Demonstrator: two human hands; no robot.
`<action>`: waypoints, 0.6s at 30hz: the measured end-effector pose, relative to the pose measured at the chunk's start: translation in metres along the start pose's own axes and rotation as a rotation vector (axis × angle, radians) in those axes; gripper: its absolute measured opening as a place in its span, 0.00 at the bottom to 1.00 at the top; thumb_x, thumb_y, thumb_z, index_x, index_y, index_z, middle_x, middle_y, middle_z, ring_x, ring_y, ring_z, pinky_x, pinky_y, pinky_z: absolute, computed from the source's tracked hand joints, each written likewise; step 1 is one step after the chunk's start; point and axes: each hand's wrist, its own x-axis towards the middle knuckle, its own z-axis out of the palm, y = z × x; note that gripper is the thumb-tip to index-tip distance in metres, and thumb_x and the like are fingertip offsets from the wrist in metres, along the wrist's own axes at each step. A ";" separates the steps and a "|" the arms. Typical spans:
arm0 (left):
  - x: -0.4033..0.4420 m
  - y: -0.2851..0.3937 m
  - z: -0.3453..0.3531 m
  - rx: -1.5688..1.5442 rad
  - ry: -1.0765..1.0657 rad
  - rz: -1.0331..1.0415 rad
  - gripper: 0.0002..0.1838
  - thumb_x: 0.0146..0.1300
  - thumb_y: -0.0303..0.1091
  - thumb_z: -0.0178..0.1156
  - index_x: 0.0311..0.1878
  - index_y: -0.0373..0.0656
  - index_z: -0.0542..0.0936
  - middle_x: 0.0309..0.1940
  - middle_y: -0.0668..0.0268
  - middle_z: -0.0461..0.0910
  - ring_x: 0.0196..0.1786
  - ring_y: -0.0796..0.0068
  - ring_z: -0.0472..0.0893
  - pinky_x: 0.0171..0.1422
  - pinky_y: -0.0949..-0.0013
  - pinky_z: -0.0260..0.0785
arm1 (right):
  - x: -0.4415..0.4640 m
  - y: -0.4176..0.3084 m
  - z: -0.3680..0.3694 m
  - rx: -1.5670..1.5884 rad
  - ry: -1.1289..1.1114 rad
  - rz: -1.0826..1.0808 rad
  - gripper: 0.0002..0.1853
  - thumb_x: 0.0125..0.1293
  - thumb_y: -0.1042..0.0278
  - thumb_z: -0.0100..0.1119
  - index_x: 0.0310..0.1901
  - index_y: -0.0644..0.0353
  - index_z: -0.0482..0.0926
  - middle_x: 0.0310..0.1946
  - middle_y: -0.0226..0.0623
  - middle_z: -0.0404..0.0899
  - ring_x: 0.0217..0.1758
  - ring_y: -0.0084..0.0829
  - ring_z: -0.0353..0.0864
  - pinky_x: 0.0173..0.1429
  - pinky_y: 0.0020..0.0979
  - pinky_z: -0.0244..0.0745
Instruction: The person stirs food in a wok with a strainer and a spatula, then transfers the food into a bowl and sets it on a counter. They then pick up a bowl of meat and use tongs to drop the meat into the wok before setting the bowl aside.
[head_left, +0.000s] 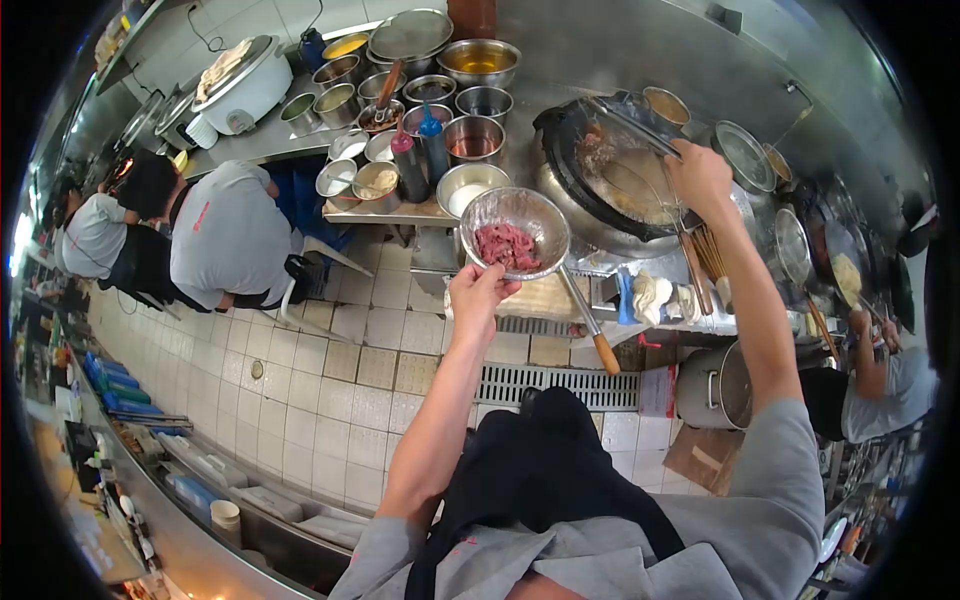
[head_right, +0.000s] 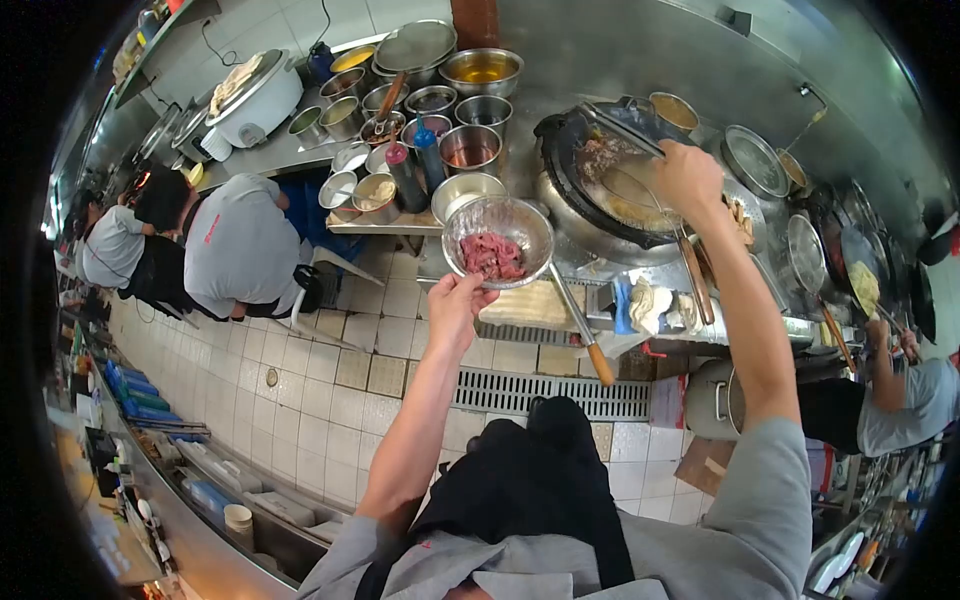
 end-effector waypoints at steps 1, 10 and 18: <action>0.001 0.001 0.002 -0.002 -0.009 -0.001 0.08 0.62 0.24 0.58 0.29 0.37 0.69 0.30 0.57 0.76 0.29 0.69 0.80 0.38 0.70 0.79 | -0.008 -0.003 -0.018 -0.002 -0.007 -0.015 0.13 0.58 0.62 0.56 0.41 0.59 0.82 0.31 0.51 0.82 0.38 0.51 0.82 0.44 0.45 0.76; 0.001 0.008 0.019 0.013 -0.094 0.072 0.08 0.62 0.25 0.58 0.30 0.38 0.69 0.31 0.60 0.76 0.30 0.72 0.79 0.40 0.69 0.79 | -0.068 -0.017 -0.101 0.171 -0.237 -0.029 0.19 0.54 0.62 0.63 0.48 0.58 0.82 0.33 0.50 0.82 0.38 0.49 0.82 0.45 0.41 0.75; 0.012 -0.004 0.025 -0.003 -0.106 0.041 0.06 0.62 0.24 0.57 0.30 0.37 0.70 0.31 0.60 0.77 0.30 0.71 0.79 0.39 0.69 0.79 | -0.092 -0.035 -0.100 0.242 -0.349 -0.175 0.16 0.54 0.64 0.63 0.44 0.59 0.84 0.31 0.49 0.82 0.37 0.47 0.82 0.45 0.40 0.74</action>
